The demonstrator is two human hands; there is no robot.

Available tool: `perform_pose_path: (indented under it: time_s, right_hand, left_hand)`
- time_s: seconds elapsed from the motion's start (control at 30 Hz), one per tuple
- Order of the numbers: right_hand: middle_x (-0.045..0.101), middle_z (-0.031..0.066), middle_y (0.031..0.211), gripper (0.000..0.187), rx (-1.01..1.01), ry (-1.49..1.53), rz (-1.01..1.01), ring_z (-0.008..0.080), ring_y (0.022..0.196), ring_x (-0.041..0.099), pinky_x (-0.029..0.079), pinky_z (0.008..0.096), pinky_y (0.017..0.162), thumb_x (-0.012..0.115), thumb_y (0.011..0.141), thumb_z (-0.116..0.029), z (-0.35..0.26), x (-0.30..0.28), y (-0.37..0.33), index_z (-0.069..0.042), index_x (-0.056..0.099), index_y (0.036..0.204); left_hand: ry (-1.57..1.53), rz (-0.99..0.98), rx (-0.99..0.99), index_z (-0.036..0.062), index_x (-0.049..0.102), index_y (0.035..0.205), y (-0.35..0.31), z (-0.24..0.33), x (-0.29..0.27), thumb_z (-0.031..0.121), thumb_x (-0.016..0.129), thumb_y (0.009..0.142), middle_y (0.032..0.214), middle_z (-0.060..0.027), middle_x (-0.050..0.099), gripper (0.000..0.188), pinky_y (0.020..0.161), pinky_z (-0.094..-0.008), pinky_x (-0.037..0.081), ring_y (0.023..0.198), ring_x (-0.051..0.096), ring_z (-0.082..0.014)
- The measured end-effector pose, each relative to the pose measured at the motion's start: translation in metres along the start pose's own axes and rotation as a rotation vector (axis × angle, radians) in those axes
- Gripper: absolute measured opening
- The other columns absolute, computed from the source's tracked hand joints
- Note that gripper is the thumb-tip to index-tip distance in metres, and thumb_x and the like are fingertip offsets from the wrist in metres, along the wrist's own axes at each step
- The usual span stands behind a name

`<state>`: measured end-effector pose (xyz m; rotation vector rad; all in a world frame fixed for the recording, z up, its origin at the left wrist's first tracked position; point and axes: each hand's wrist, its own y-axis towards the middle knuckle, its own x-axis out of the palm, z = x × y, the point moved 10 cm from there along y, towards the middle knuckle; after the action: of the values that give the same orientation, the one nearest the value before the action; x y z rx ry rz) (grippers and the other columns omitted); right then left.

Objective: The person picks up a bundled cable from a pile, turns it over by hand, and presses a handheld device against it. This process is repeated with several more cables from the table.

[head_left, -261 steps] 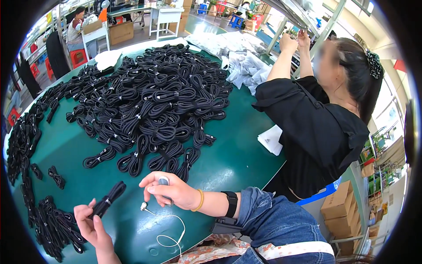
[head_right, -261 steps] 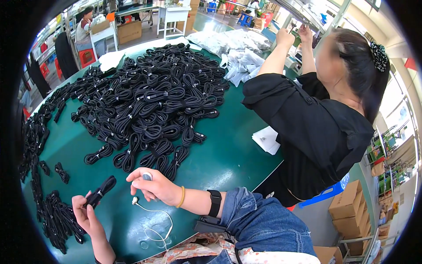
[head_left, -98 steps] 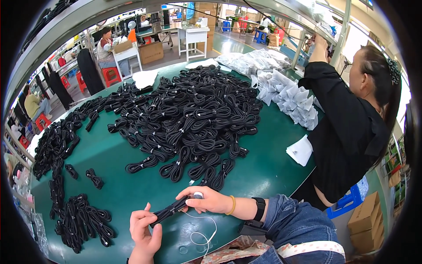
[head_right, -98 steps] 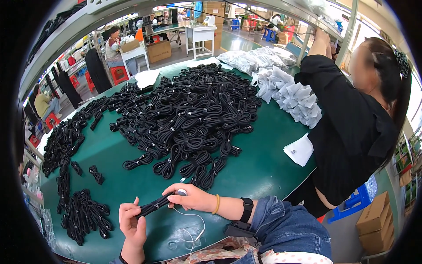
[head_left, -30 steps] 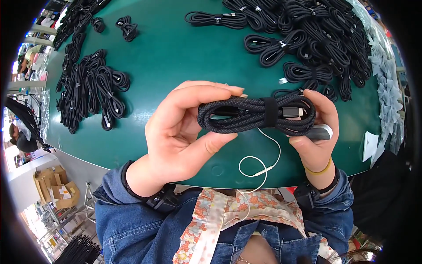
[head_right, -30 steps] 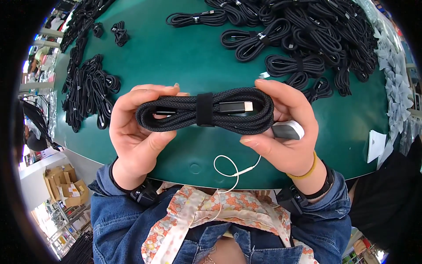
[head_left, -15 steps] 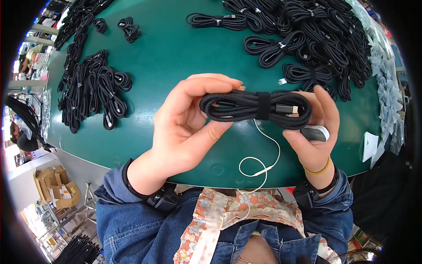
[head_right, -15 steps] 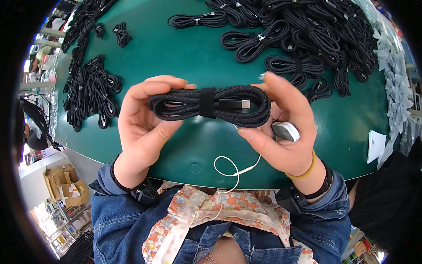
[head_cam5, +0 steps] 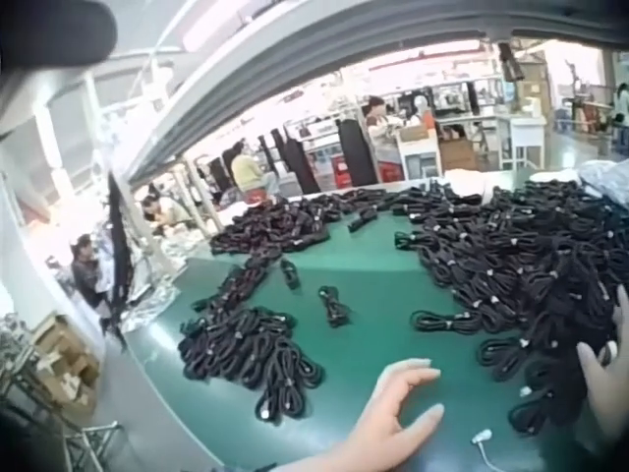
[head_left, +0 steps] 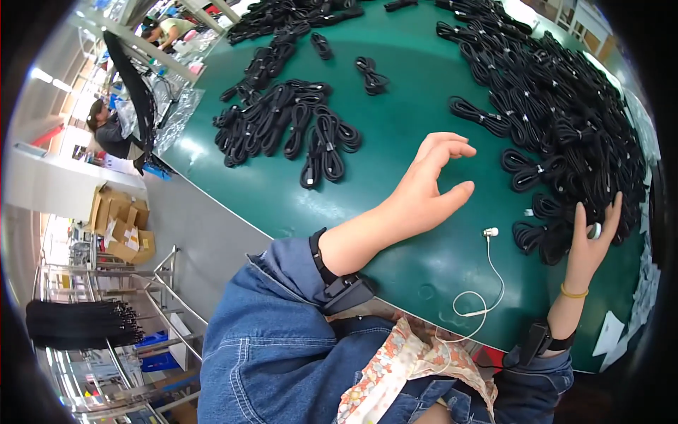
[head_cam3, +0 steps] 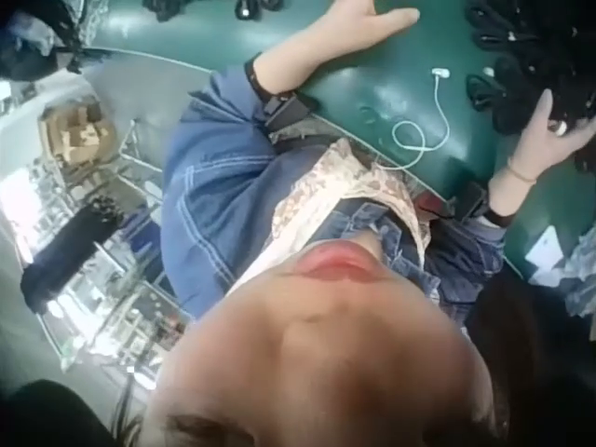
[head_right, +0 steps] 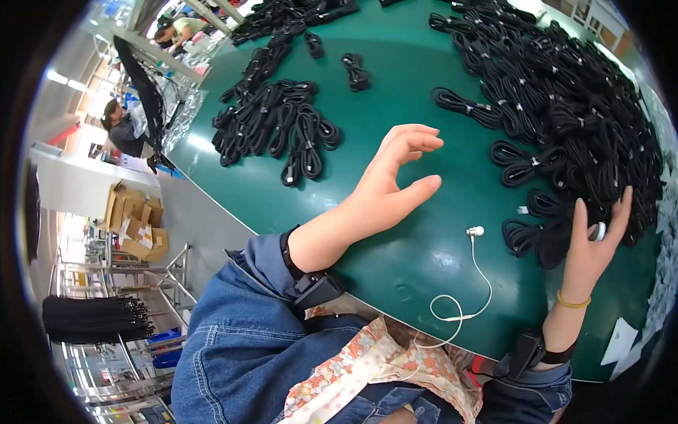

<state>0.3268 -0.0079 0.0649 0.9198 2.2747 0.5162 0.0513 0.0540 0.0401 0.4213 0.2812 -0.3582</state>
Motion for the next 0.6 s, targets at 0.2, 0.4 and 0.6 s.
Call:
perform_pose_path:
  time_s: [0.2, 0.4, 0.6]
  right_hand:
    - [0.036, 0.0107, 0.123, 0.049, -0.257, -0.204, -0.122, 0.0198, 0.11, 0.036, 0.032, 0.0257, 0.083, 0.056, 0.075, -0.006, -0.024, 0.012, -0.006, -0.003, 0.037, 0.12]
    - [0.039, 0.0123, 0.12, 0.038, -0.141, -0.218, -0.063, 0.0116, 0.078, 0.046, 0.035, 0.0178, 0.057, 0.051, 0.076, 0.0, -0.024, 0.007, -0.004, 0.0, 0.043, 0.113]
    - [0.042, 0.0147, 0.115, 0.028, -0.364, -0.134, -0.119, 0.0093, 0.072, 0.043, 0.031, 0.0176, 0.053, 0.045, 0.077, 0.004, -0.028, 0.006, -0.023, 0.005, 0.046, 0.105]
  left_hand:
    - [0.912, 0.162, 0.078, 0.0092, 0.048, 0.101, -0.006, 0.01, -0.09, 0.028, 0.059, 0.067, 0.114, -0.0155, 0.038, 0.04, 0.085, -0.0398, 0.033, 0.105, 0.038, -0.0306]
    - [1.237, 0.585, -0.371, 0.0132, 0.051, 0.102, -0.029, -0.068, -0.306, 0.034, 0.058, 0.069, 0.115, -0.0117, 0.039, 0.04, 0.086, -0.0417, 0.032, 0.106, 0.04, -0.0282]
    - [1.206, 0.528, -0.696, 0.0156, 0.044, 0.111, 0.023, -0.145, -0.384, 0.047, 0.058, 0.065, 0.12, -0.0127, 0.036, 0.058, 0.088, -0.0504, 0.027, 0.109, 0.038, -0.029]
